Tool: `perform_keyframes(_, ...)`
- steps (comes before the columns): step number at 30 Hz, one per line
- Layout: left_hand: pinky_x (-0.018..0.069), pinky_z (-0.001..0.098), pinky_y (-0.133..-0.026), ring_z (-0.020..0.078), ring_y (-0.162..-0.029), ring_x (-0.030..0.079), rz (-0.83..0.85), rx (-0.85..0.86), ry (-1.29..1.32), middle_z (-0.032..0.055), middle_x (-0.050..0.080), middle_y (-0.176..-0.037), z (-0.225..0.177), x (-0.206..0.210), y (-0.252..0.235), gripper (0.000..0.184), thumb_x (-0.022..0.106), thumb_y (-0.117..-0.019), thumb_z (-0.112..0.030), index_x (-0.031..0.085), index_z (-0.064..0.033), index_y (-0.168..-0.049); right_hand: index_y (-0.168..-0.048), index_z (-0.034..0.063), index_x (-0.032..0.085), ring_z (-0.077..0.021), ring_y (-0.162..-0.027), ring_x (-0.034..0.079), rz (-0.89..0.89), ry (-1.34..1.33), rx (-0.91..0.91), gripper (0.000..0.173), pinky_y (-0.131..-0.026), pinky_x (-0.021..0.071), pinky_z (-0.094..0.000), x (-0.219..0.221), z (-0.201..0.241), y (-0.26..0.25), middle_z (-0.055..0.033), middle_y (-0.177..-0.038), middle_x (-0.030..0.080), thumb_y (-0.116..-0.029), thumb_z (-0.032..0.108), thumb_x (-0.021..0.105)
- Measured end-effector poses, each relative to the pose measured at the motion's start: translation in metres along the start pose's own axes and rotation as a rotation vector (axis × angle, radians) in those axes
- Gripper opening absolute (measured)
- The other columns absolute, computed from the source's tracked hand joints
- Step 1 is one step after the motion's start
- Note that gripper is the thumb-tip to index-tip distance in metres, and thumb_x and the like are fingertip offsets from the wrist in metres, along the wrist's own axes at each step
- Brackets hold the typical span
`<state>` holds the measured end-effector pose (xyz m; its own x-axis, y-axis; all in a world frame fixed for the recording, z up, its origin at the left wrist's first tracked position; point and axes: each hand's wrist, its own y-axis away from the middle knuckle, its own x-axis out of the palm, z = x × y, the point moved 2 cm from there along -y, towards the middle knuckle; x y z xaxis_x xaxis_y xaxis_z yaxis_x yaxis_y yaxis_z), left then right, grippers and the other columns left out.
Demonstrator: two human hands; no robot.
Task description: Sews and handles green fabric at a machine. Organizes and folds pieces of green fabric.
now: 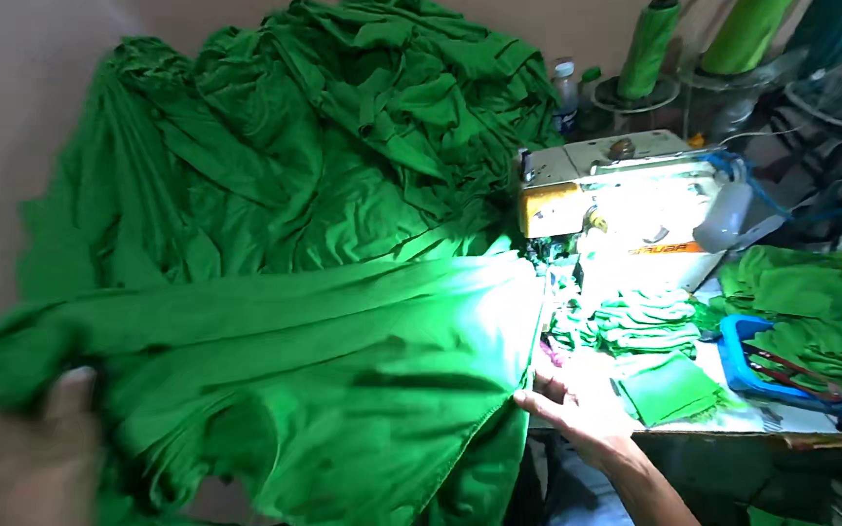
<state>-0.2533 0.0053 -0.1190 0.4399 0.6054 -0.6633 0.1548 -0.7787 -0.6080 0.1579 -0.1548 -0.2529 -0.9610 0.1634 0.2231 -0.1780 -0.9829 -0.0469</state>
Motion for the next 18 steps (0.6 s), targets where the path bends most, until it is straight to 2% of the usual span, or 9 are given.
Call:
perform_keyframes(2, 0.0275, 0.0719, -0.114, 0.0607, -0.140, 0.035, 0.025, 0.212, -0.029, 0.0427, 0.033, -0.152, -0.025, 0.028, 0.012, 0.082, 0.048, -0.1035, -0.053, 0.032, 0.0102, -0.154, -0.118, -0.0004, 0.063, 0.0011, -0.085, 0.069, -0.028, -0.032, 0.018, 0.027, -0.081, 0.0584, -0.0193, 0.006, -0.002, 0.001, 0.0070, -0.094, 0.073, -0.0915, 0.005, 0.064)
perform_keyframes(4, 0.0322, 0.0643, -0.115, 0.0607, -0.136, 0.040, 0.023, 0.362, 0.098, 0.0449, 0.042, -0.145, -0.073, 0.055, 0.062, 0.060, 0.059, -0.1009, -0.038, 0.056, 0.0090, -0.139, -0.114, -0.0027, 0.064, 0.0021, -0.079, 0.067, -0.078, -0.014, 0.045, 0.023, -0.075, 0.0571, -0.0175, 0.006, -0.003, 0.002, 0.0068, -0.089, 0.072, -0.0918, 0.002, 0.063)
perform_keyframes(6, 0.0412, 0.0402, -0.112, 0.0415, -0.130, 0.053, -0.049, 0.444, 0.222, 0.0366, 0.055, -0.133, -0.097, 0.080, 0.131, 0.029, 0.064, -0.0989, -0.022, 0.073, 0.0028, -0.111, -0.104, 0.0030, 0.067, 0.0034, -0.073, 0.066, -0.084, -0.026, 0.055, 0.012, -0.069, 0.0560, -0.0161, 0.003, -0.005, 0.003, 0.0098, -0.082, 0.071, -0.0931, 0.003, 0.061)
perform_keyframes(8, 0.0418, 0.0233, -0.106, 0.0181, -0.120, 0.054, -0.094, 0.436, 0.347, 0.0187, 0.056, -0.120, -0.101, 0.098, 0.199, 0.011, 0.064, -0.0977, -0.015, 0.070, -0.0056, -0.096, -0.097, 0.0132, 0.068, 0.0042, -0.070, 0.064, -0.052, -0.106, 0.055, 0.009, -0.066, 0.0544, -0.0154, 0.000, -0.009, 0.005, 0.0122, -0.080, 0.071, -0.0940, 0.008, 0.061)
perform_keyframes(10, 0.0406, 0.0143, -0.102, 0.0038, -0.114, 0.052, 0.029, 0.240, 0.467, 0.0077, 0.053, -0.114, -0.094, 0.110, 0.255, 0.013, 0.065, -0.0958, -0.016, 0.062, -0.0050, -0.101, -0.089, 0.0187, 0.074, 0.0002, -0.071, 0.068, -0.065, -0.356, 0.098, 0.004, -0.066, 0.0571, -0.0180, -0.004, -0.003, 0.012, 0.0068, -0.079, 0.074, -0.0887, 0.015, 0.071)
perform_keyframes(12, 0.0490, 0.0226, -0.092, 0.0103, -0.106, 0.057, 0.265, -0.159, 0.604, 0.0207, 0.057, -0.114, -0.088, 0.110, 0.287, 0.042, 0.067, -0.0918, -0.010, 0.049, 0.0176, -0.118, -0.099, 0.0194, 0.078, -0.0034, -0.082, 0.073, -0.017, -0.534, 0.061, 0.015, -0.076, 0.0611, -0.0215, -0.012, 0.011, 0.018, 0.0030, -0.090, 0.078, -0.0845, 0.026, 0.080)
perform_keyframes(13, 0.0512, 0.0270, -0.092, 0.0128, -0.107, 0.059, 0.401, -0.373, 0.664, 0.0244, 0.057, -0.119, -0.088, 0.108, 0.290, 0.056, 0.066, -0.0938, -0.011, 0.040, 0.0223, -0.131, -0.100, 0.0212, 0.078, -0.0009, -0.084, 0.072, 0.007, -0.487, -0.002, 0.014, -0.077, 0.0599, -0.0193, -0.017, 0.017, 0.018, 0.0057, -0.092, 0.077, -0.0870, 0.028, 0.078)
perform_keyframes(15, 0.0501, 0.0325, -0.100, 0.0136, -0.117, 0.058, 0.671, -0.684, 0.761, 0.0230, 0.055, -0.133, -0.088, 0.106, 0.286, 0.066, 0.059, -0.1001, -0.017, 0.027, 0.0146, -0.148, -0.092, 0.0284, 0.078, 0.0095, -0.081, 0.065, 0.048, -0.240, -0.139, 0.009, -0.074, 0.0532, -0.0104, -0.022, 0.023, 0.015, 0.0176, -0.087, 0.072, -0.0940, 0.029, 0.068)
perform_keyframes(18, 0.0484, 0.0311, -0.103, 0.0107, -0.117, 0.058, 0.854, -0.798, 0.914, 0.0171, 0.059, -0.131, -0.098, 0.108, 0.282, 0.055, 0.062, -0.0971, -0.007, 0.039, 0.0126, -0.143, -0.092, 0.0293, 0.078, 0.0089, -0.079, 0.066, 0.069, -0.144, -0.094, 0.013, -0.072, 0.0547, -0.0124, -0.017, 0.007, 0.019, 0.0177, -0.086, 0.073, -0.0958, 0.027, 0.066)
